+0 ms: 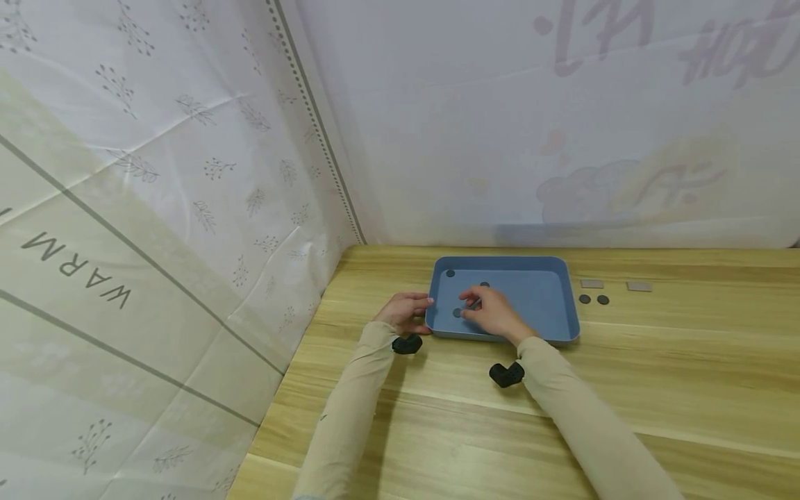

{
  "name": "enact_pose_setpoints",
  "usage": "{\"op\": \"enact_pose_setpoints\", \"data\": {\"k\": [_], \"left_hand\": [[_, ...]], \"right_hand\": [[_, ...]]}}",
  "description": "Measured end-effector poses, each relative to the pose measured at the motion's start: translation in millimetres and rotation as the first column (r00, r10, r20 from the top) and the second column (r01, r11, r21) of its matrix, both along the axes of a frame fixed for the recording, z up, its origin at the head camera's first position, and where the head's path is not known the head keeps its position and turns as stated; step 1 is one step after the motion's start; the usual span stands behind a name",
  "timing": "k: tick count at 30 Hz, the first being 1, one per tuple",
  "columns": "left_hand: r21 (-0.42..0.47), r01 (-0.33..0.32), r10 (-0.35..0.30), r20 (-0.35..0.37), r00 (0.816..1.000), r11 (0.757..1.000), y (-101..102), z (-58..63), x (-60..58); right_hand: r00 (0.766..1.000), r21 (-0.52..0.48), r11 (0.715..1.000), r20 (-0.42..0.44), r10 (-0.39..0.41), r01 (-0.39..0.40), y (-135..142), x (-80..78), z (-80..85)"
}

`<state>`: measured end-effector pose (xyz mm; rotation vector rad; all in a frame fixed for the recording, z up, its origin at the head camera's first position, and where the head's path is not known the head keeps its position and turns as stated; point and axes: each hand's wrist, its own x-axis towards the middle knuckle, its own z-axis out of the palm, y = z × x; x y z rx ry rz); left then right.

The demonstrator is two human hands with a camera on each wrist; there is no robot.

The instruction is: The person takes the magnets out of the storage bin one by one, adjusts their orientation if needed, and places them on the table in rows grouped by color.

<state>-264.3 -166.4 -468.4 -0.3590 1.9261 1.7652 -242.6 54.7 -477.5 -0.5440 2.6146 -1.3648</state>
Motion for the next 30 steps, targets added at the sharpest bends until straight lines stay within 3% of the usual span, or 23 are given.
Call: {"op": "enact_pose_setpoints", "data": {"k": [7,15,21,30], "left_hand": [[0.001,-0.001,0.001,-0.003,1.000,1.000,0.2,-2.0,-0.4],[0.005,-0.001,0.001,-0.007,1.000,1.000,-0.5,-0.8,0.5],[0.002,-0.001,0.001,0.005,1.000,1.000,-1.2,-1.4,-0.4],[0.009,0.002,-0.002,0.002,1.000,1.000,-0.8,-1.8,-0.7]], "right_hand": [[0.999,0.022,0.999,-0.002,0.039,-0.038,-3.8,-0.9,-2.7],[0.994,0.119,0.989,-0.048,0.095,-0.089,-4.7,-3.4,-10.1],[0.994,0.203,0.976,-0.052,0.096,-0.083,-8.2,-2.4,-10.2],[0.996,0.247,0.966,-0.030,0.083,-0.074,-11.5,0.1,-7.3]]}}
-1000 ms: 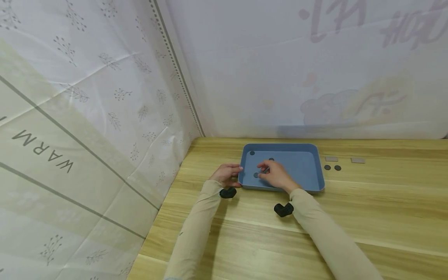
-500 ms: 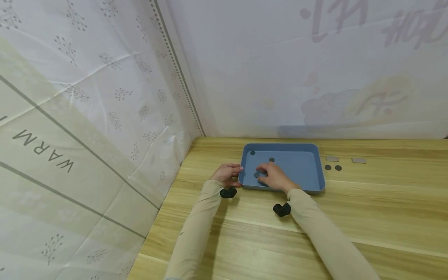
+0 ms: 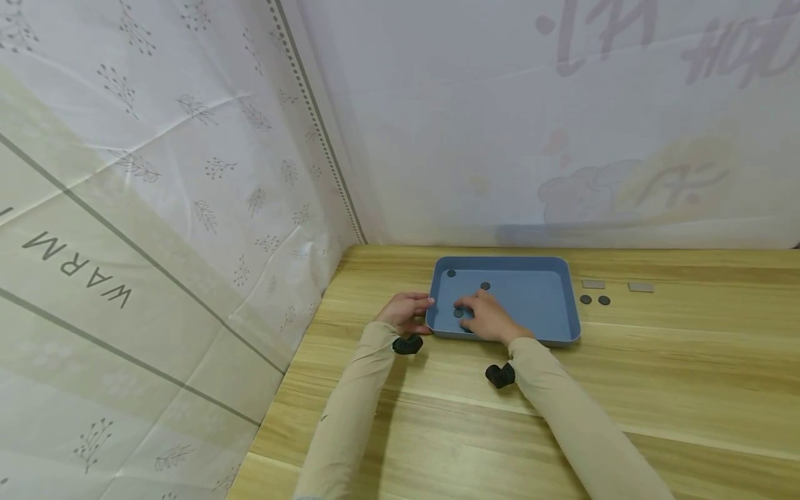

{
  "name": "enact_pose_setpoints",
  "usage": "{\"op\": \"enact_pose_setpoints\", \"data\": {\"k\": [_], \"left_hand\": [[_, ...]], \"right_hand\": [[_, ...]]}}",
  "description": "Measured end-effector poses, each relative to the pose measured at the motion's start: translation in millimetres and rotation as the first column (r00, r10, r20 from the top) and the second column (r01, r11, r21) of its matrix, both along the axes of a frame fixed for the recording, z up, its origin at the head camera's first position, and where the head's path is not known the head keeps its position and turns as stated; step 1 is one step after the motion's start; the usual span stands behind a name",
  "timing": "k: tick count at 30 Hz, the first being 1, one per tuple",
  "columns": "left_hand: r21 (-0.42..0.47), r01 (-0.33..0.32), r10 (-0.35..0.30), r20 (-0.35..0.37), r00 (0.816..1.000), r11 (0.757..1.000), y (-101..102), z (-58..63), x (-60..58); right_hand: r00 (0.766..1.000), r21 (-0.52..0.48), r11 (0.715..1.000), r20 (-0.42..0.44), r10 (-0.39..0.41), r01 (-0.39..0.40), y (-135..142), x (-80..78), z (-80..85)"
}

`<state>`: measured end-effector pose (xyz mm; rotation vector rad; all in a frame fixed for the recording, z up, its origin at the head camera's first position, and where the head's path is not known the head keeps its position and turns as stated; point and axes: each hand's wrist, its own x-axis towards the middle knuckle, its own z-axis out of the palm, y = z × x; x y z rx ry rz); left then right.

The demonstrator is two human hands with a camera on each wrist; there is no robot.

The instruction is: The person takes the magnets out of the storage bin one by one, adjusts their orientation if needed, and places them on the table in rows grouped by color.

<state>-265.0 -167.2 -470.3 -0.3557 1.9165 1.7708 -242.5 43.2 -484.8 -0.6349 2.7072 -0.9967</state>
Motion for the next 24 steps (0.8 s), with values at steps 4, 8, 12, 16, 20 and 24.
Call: {"op": "enact_pose_setpoints", "data": {"k": [4,8,12,16,20,24], "left_hand": [[-0.005,0.002,-0.002,-0.002,1.000,1.000,-0.5,-0.2,0.0],[-0.008,0.001,-0.001,0.001,1.000,1.000,-1.1,0.4,-0.1],[-0.005,0.000,0.000,0.002,1.000,1.000,-1.3,0.7,0.2],[-0.013,0.001,-0.001,-0.010,1.000,1.000,-1.1,1.0,0.7],[-0.020,0.003,-0.003,-0.014,1.000,1.000,-0.6,1.2,1.0],[-0.012,-0.001,0.001,-0.009,1.000,1.000,-0.3,0.4,0.3]], "right_hand": [[1.000,0.009,1.000,0.009,-0.004,0.004,-0.7,0.3,0.3],[1.000,0.014,1.000,0.019,-0.010,0.010,-1.0,1.3,0.7],[1.000,0.016,1.000,0.010,-0.007,0.007,-0.5,1.6,0.5],[1.000,0.010,1.000,-0.007,-0.002,0.002,0.0,0.5,-0.4],[1.000,0.000,1.000,-0.025,0.004,-0.004,0.6,-0.2,-0.5],[0.999,-0.013,1.000,-0.035,0.006,-0.007,1.5,-0.4,-0.6]]}}
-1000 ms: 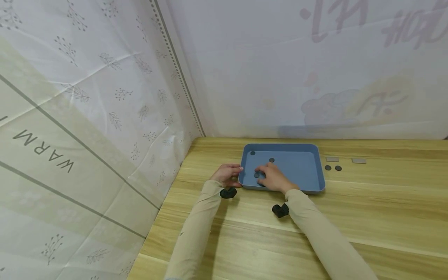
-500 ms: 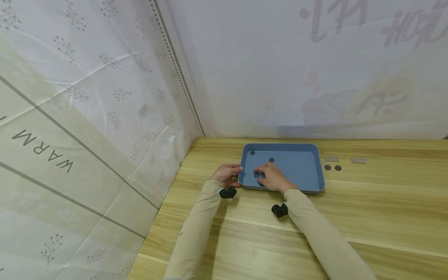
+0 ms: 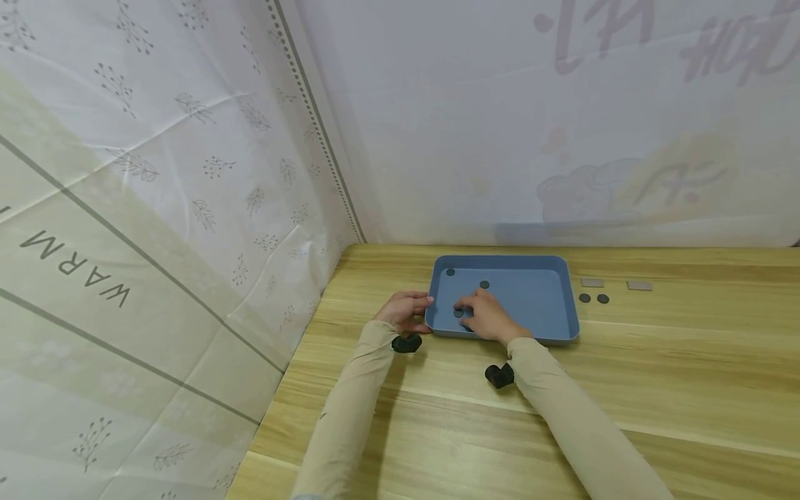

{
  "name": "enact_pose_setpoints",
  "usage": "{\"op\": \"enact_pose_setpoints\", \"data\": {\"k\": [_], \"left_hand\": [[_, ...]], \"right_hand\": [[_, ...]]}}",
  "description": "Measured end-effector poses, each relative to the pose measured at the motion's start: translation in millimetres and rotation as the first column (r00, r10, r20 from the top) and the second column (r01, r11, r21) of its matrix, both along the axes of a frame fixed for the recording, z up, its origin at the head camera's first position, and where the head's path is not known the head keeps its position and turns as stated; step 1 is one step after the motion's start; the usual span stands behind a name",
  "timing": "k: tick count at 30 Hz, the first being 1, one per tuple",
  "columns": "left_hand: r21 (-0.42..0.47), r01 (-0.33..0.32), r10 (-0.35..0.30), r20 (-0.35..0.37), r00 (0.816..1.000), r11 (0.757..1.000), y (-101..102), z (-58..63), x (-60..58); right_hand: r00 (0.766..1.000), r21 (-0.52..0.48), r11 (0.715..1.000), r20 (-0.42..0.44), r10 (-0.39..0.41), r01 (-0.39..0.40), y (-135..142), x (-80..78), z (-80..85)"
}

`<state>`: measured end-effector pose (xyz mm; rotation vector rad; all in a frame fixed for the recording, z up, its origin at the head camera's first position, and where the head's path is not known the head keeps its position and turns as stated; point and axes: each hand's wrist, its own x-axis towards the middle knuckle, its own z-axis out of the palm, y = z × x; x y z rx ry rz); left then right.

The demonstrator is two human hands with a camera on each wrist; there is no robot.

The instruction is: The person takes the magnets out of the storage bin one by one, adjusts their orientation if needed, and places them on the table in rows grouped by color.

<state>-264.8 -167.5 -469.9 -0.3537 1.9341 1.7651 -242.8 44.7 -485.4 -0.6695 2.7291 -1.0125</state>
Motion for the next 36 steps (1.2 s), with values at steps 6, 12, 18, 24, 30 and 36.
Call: {"op": "enact_pose_setpoints", "data": {"k": [6,12,18,24,30,36], "left_hand": [[0.002,-0.008,0.008,0.004,1.000,1.000,0.3,-0.6,-0.2],[0.004,-0.005,0.005,0.006,1.000,1.000,0.3,-1.2,-0.5],[0.002,-0.005,0.005,0.000,1.000,1.000,0.1,-1.7,-0.7],[0.005,0.005,-0.005,-0.003,1.000,1.000,0.5,-2.7,-1.2],[0.011,0.000,0.000,0.002,1.000,1.000,1.6,-2.2,-1.3],[0.009,-0.003,0.003,0.002,1.000,1.000,1.2,-2.5,-0.2]], "right_hand": [[1.000,-0.023,1.000,-0.028,0.007,-0.007,0.1,-1.8,-1.4],[1.000,-0.020,1.000,-0.021,-0.006,0.006,0.0,-2.2,-1.2],[1.000,-0.003,1.000,0.006,-0.020,0.021,-0.8,0.1,2.7],[1.000,-0.008,1.000,0.013,-0.020,0.020,-0.8,-0.6,3.6],[1.000,-0.005,1.000,0.016,-0.026,0.026,-1.0,-1.8,3.5],[1.000,-0.004,1.000,0.024,-0.017,0.017,-2.1,-1.4,4.5]]}}
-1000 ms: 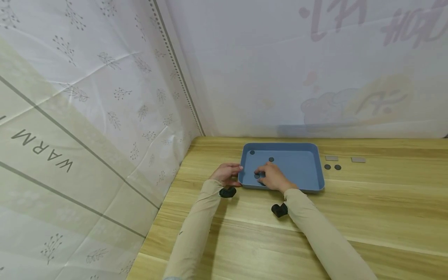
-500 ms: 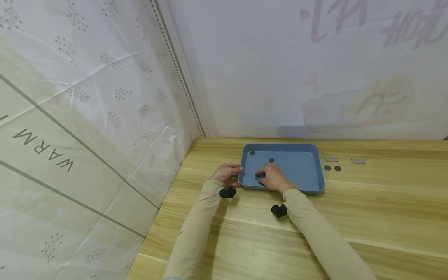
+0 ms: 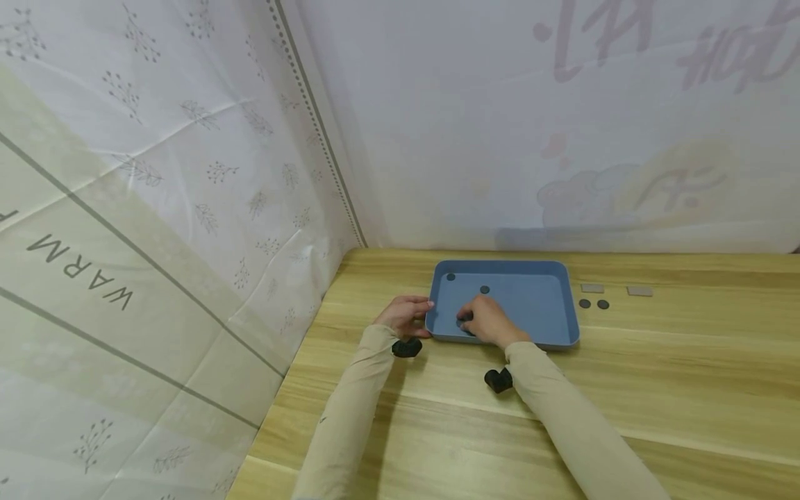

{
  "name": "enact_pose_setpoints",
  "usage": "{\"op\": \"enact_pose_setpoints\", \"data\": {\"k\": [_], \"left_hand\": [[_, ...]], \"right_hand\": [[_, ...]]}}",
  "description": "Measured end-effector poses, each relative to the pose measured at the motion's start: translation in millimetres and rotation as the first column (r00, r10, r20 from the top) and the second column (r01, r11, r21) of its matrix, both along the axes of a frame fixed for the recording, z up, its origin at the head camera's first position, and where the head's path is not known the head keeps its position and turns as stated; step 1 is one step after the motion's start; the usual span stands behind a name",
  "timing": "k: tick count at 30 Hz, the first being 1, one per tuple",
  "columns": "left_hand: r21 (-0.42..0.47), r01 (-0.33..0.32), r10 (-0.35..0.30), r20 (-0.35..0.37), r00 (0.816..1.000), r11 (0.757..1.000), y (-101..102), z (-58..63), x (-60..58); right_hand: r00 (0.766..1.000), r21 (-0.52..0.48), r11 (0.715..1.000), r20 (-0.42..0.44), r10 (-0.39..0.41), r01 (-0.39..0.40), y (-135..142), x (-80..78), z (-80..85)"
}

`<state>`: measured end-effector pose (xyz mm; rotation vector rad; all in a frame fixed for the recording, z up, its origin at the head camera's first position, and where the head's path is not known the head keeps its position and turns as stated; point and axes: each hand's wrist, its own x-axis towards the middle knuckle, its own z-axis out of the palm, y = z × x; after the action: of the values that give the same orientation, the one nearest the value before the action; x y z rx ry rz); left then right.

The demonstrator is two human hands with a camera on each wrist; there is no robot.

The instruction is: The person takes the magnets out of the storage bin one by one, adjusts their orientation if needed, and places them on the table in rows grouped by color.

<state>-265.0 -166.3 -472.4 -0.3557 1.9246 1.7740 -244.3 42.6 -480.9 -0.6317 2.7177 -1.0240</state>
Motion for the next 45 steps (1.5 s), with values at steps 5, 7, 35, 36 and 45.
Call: {"op": "enact_pose_setpoints", "data": {"k": [5,7,35,36,45], "left_hand": [[0.004,-0.007,0.007,0.007,1.000,1.000,-0.2,-0.2,0.6],[0.005,-0.003,0.003,0.005,1.000,1.000,-0.1,0.2,0.9],[-0.002,0.010,-0.010,0.012,1.000,1.000,-0.8,1.3,1.8],[-0.004,0.011,-0.011,0.009,1.000,1.000,-0.9,1.0,1.7],[0.006,0.012,-0.012,0.000,1.000,1.000,-1.2,-1.0,-0.2]], "right_hand": [[1.000,-0.003,1.000,0.005,-0.010,0.010,-0.3,0.2,-0.3],[1.000,-0.006,1.000,0.003,-0.011,0.011,-0.1,0.0,-0.6],[1.000,-0.013,1.000,-0.004,-0.012,0.012,1.6,2.1,0.2],[1.000,-0.015,1.000,-0.003,-0.013,0.013,1.5,2.4,0.2],[1.000,-0.008,1.000,-0.008,-0.008,0.008,0.8,0.9,-1.4]]}}
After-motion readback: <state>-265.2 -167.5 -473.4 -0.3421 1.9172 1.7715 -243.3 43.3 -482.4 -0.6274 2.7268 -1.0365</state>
